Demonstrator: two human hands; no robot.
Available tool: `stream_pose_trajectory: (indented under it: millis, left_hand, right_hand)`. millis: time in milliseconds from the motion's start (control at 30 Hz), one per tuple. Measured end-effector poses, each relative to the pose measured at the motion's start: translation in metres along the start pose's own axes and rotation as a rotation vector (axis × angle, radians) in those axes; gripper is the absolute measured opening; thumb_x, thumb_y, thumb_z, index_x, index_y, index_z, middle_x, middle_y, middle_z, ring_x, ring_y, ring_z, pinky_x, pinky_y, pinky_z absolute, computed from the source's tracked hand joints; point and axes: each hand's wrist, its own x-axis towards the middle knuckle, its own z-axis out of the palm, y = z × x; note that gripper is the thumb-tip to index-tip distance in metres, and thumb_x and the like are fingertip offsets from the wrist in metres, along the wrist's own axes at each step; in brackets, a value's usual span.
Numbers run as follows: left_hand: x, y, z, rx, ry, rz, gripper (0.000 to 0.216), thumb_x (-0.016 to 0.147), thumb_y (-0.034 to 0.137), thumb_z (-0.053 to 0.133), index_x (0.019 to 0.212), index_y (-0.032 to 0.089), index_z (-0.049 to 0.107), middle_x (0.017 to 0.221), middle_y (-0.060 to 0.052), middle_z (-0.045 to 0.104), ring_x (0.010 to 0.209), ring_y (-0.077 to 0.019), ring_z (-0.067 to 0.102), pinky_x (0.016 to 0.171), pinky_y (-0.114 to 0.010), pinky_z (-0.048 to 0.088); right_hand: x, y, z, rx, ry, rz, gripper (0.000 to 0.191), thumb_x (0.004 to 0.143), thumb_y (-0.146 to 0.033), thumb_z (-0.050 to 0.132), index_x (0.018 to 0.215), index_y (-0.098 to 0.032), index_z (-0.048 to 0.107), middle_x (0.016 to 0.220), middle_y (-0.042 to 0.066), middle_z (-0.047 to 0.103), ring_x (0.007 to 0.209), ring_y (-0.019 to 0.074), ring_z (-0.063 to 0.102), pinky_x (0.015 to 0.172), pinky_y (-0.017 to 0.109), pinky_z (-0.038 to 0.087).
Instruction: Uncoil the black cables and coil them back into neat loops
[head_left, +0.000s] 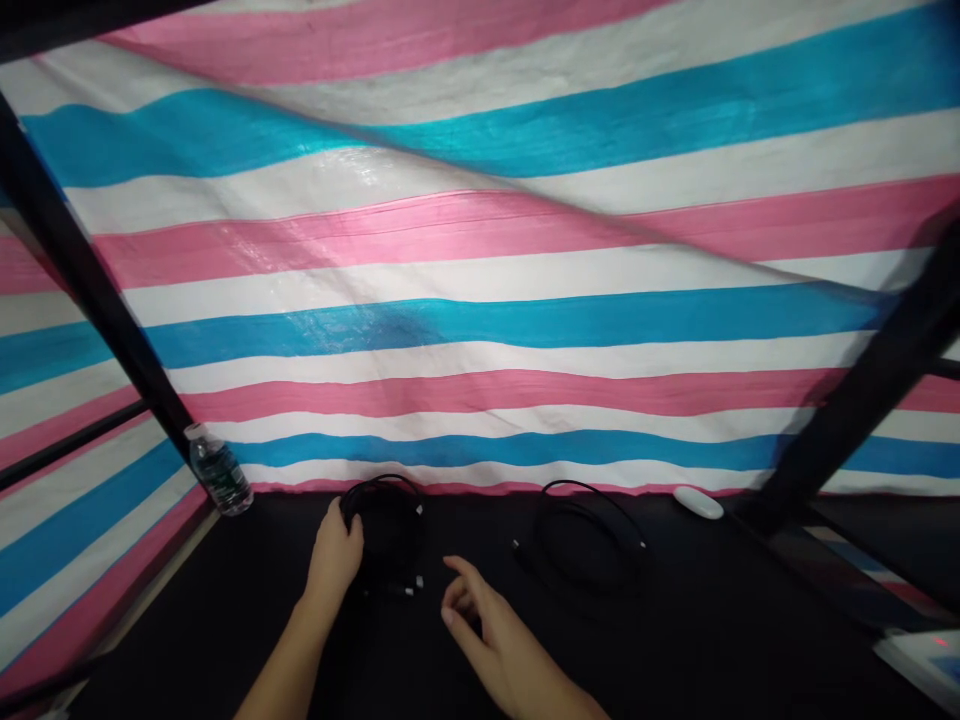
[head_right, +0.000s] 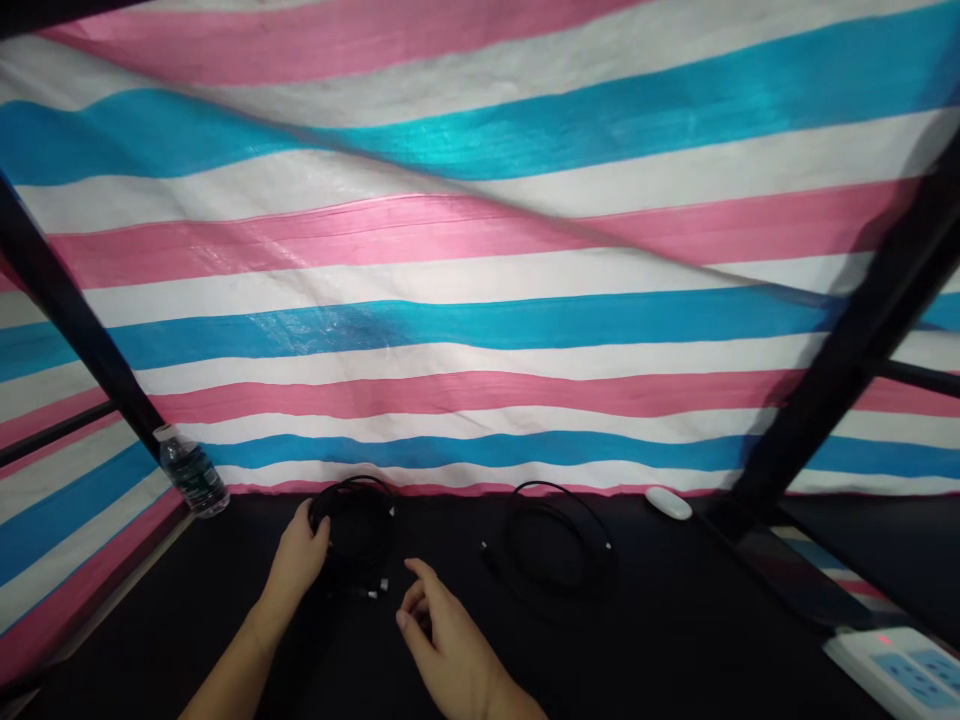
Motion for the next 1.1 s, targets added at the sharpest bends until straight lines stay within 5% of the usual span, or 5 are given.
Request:
stream_pose_trajectory:
  millis: [133, 267, 467, 667, 1100]
  left_hand:
    - [0.002, 0.002, -0.011, 0.228, -0.024, 0.023, 0.038, 0.097, 0.033, 0.047, 0.123, 0.009, 0.061, 0.104, -0.019, 0.073, 0.099, -0.0323, 0.072, 0.085, -0.04, 0.054]
    - [0.003, 0.009, -0.019, 0.446, 0.009, 0.134, 0.046, 0.098, 0.033, 0.043, 0.129, 0.003, 0.058, 0.128, -0.03, 0.06, 0.121, -0.0417, 0.058, 0.099, -0.053, 0.046]
    - [0.018, 0.018, -0.025, 0.599, -0.147, 0.428, 0.062, 0.089, 0.003, 0.045, 0.148, 0.02, 0.047, 0.151, -0.01, 0.052, 0.137, -0.0229, 0.047, 0.112, -0.033, 0.036]
    - [0.021, 0.012, -0.023, 0.782, -0.142, 0.27, 0.027, 0.096, 0.021, 0.057, 0.12, 0.012, 0.065, 0.123, -0.015, 0.067, 0.116, -0.0295, 0.061, 0.098, -0.048, 0.049]
    - [0.048, 0.012, 0.003, 0.778, -0.19, 0.252, 0.037, 0.095, 0.037, 0.065, 0.127, 0.018, 0.061, 0.129, -0.011, 0.064, 0.111, -0.0265, 0.065, 0.093, -0.049, 0.057]
  right_hand:
    - [0.0, 0.002, -0.001, -0.063, -0.013, -0.026, 0.046, 0.096, -0.029, 0.049, 0.142, -0.021, 0.048, 0.108, 0.007, 0.065, 0.099, 0.0203, 0.063, 0.096, 0.037, 0.05]
    - [-0.001, 0.002, -0.002, -0.122, -0.023, -0.049, 0.045, 0.096, -0.028, 0.048, 0.14, -0.021, 0.049, 0.107, 0.007, 0.066, 0.098, 0.0207, 0.064, 0.095, 0.036, 0.051]
    - [-0.002, 0.003, -0.002, -0.18, -0.02, -0.049, 0.045, 0.097, -0.028, 0.048, 0.142, -0.022, 0.049, 0.109, 0.006, 0.067, 0.098, 0.0202, 0.065, 0.095, 0.035, 0.051]
    - [-0.003, 0.002, -0.005, -0.202, -0.011, -0.04, 0.046, 0.097, -0.026, 0.047, 0.143, -0.022, 0.049, 0.109, 0.006, 0.067, 0.1, 0.0198, 0.065, 0.096, 0.034, 0.05]
    - [0.001, 0.011, -0.003, -0.145, 0.067, -0.036, 0.035, 0.098, -0.038, 0.049, 0.126, -0.022, 0.062, 0.104, 0.008, 0.069, 0.097, 0.0231, 0.066, 0.093, 0.038, 0.052]
